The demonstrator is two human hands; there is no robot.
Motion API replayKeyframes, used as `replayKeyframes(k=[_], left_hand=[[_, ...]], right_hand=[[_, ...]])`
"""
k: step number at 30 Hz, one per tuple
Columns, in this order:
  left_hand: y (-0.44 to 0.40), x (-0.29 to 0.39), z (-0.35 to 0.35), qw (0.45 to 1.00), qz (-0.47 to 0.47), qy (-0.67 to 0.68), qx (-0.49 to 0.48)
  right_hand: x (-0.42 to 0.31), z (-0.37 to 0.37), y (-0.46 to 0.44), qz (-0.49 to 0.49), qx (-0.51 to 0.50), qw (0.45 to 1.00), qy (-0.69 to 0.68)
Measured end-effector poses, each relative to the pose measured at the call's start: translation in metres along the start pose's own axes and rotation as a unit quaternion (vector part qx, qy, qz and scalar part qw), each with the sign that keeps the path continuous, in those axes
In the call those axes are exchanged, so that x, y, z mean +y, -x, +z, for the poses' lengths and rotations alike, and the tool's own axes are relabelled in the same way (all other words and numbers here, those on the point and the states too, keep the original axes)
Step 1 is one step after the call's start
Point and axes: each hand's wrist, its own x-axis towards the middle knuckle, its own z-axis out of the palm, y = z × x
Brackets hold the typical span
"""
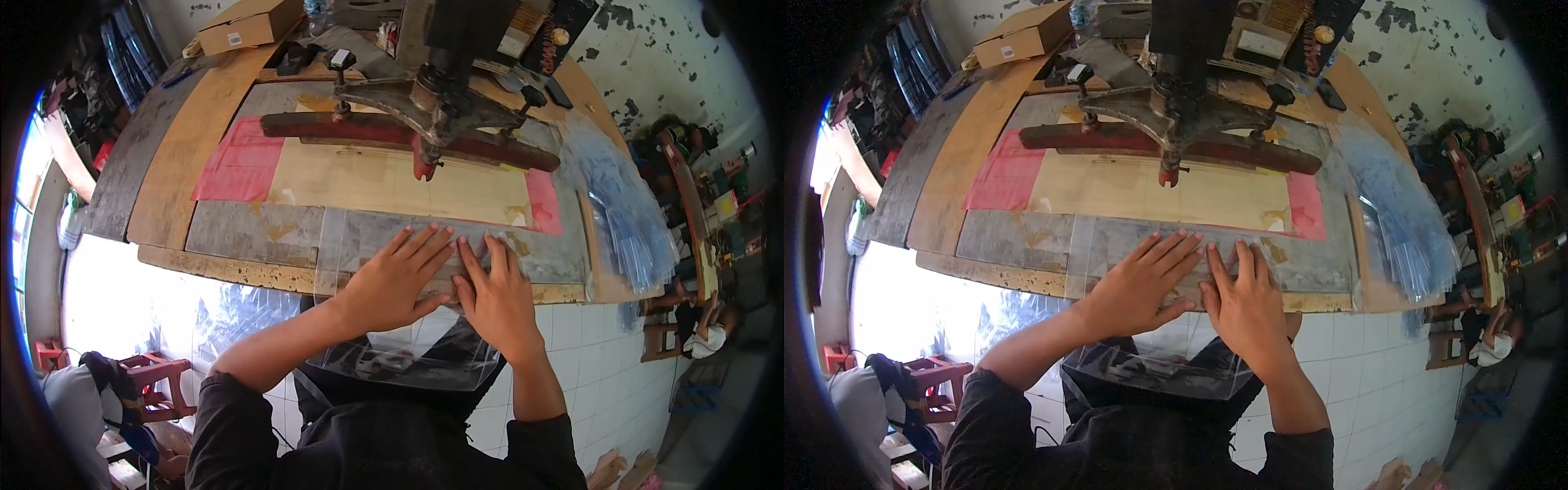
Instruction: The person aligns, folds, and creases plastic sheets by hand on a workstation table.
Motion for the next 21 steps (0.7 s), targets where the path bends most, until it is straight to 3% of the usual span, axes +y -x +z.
replayKeyframes(k=[3,12,21], left_hand=[[0.002,-0.002,0.0,1.0,0.001,0.008,-0.007],[0.032,-0.01,-0.02,0.992,-0.121,-0.033,0.009],[0.039,-0.016,-0.026,0.99,-0.135,-0.041,-0.013]], right_hand=[[0.003,0.003,0.003,-0.006,0.003,1.0,-0.006],[0.002,0.021,0.021,0.014,0.029,0.999,0.003],[0.005,0.018,0.024,0.031,0.012,0.999,-0.036]])
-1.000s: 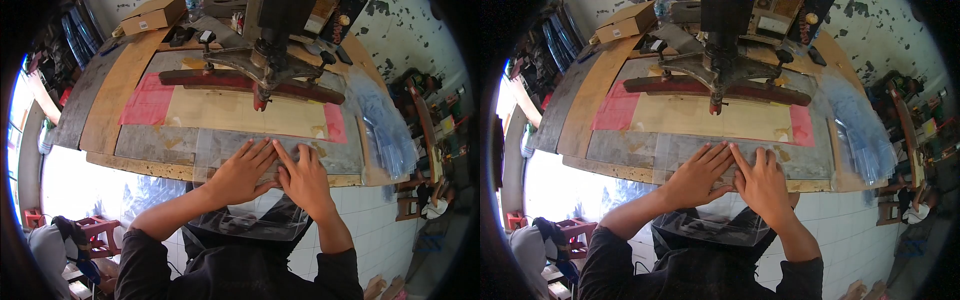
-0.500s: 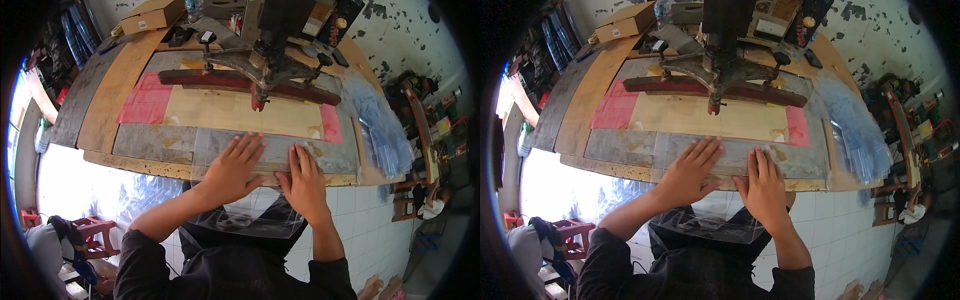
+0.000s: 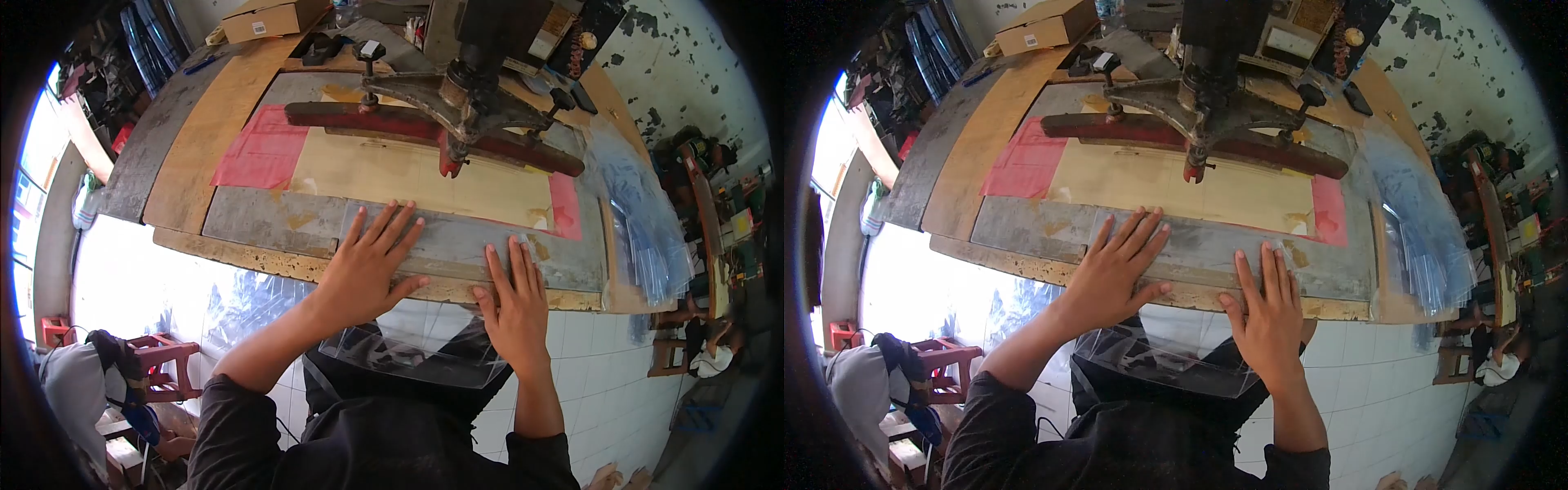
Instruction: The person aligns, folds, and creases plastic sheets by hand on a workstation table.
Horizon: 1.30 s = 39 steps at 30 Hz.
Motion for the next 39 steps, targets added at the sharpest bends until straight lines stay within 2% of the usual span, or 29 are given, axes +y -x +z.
replayKeyframes(k=[3,5,8,16,18,22,26,29,34,39], left_hand=[[0.002,0.004,0.002,0.999,-0.025,-0.028,0.0],[0.003,0.003,0.005,0.998,-0.037,-0.031,0.041],[0.004,0.007,0.002,0.998,-0.049,-0.029,0.016],[0.002,0.008,0.005,0.997,-0.034,-0.051,0.035],[0.003,0.008,0.005,0.998,-0.032,-0.054,0.031],[0.001,0.008,0.004,0.998,-0.039,-0.051,0.024],[0.001,0.007,0.005,0.997,-0.047,-0.049,0.027],[0.001,0.008,0.002,0.998,-0.06,-0.034,0.001],[0.002,0.007,0.002,0.998,-0.053,-0.041,0.02],[0.001,0.008,0.0,0.998,-0.055,-0.037,0.014]], right_hand=[[0.0,-0.001,0.0,-0.003,0.002,1.0,-0.003],[0.0,0.0,0.001,-0.004,0.009,1.0,-0.012],[-0.007,-0.001,0.0,-0.006,0.009,1.0,0.023],[-0.046,0.02,-0.016,-0.013,0.031,0.999,-0.027],[-0.058,0.022,-0.022,-0.061,0.03,0.997,-0.045],[-0.068,0.024,-0.027,-0.076,0.048,0.995,-0.041],[-0.051,0.012,-0.023,-0.067,0.042,0.995,-0.068],[-0.035,0.004,-0.014,-0.048,0.041,0.997,-0.035],[-0.013,-0.011,0.0,-0.012,0.023,0.998,0.049],[0.002,-0.013,0.009,0.008,0.029,0.998,0.049]])
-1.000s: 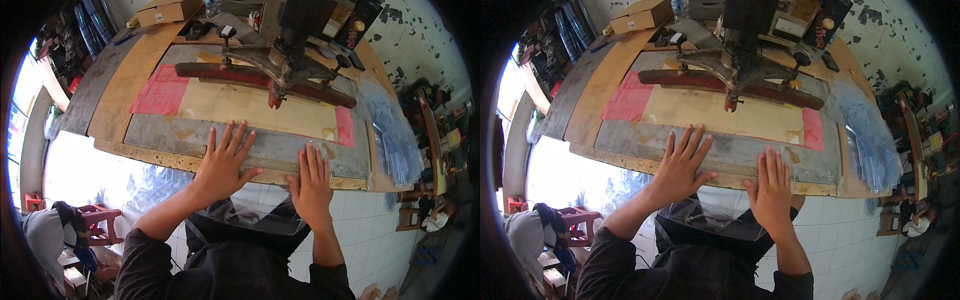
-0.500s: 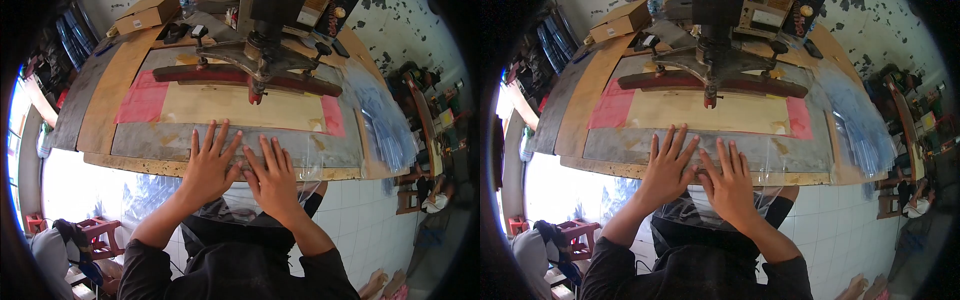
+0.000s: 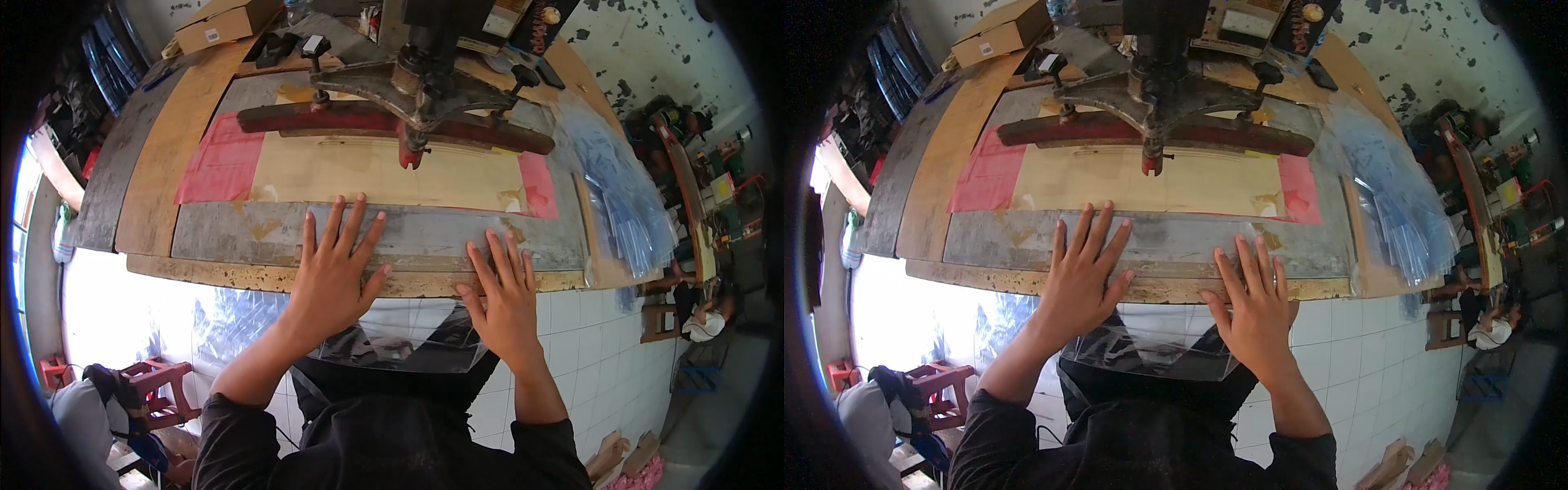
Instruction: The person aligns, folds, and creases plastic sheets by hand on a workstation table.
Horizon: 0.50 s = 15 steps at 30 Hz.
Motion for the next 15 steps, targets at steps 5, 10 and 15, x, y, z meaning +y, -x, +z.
replayKeyframes(k=[5,10,15], left_hand=[[0.001,0.001,0.001,1.0,-0.007,-0.001,-0.012],[0.002,0.0,0.002,1.0,-0.002,-0.004,-0.012],[0.0,0.001,0.001,1.0,-0.004,-0.004,-0.013]], right_hand=[[0.014,0.002,0.001,0.001,-0.045,0.995,-0.093],[0.015,0.009,0.001,0.0,-0.027,0.994,-0.108],[0.01,0.01,0.001,0.012,-0.013,0.994,-0.104]])
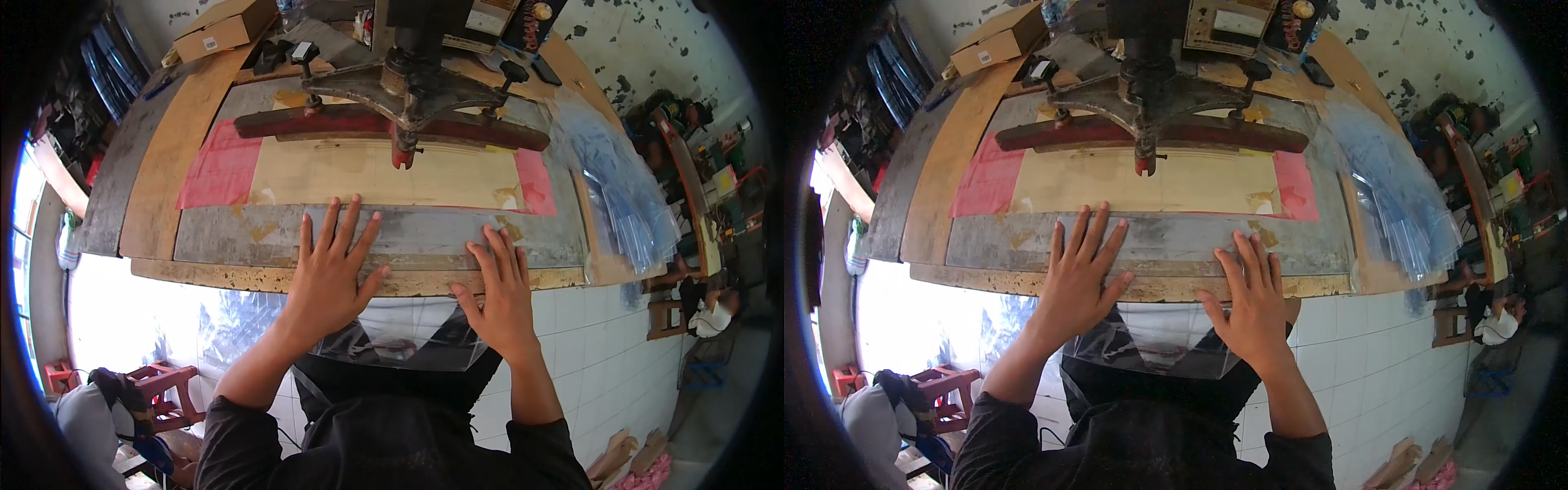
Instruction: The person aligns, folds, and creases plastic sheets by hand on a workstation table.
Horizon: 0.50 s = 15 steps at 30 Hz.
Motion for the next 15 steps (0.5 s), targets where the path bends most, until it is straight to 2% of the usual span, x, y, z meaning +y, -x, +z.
replayKeyframes(k=[5,15], left_hand=[[0.0003,0.0014,-0.0017,1.0,-0.003,0.0,-0.005],[-0.0016,-0.0003,-0.0053,1.0,0.001,0.013,-0.011]], right_hand=[[-0.0008,0.0047,0.0025,0.003,0.014,0.999,0.045],[0.0042,0.0025,0.0025,0.064,0.051,0.997,-0.014]])
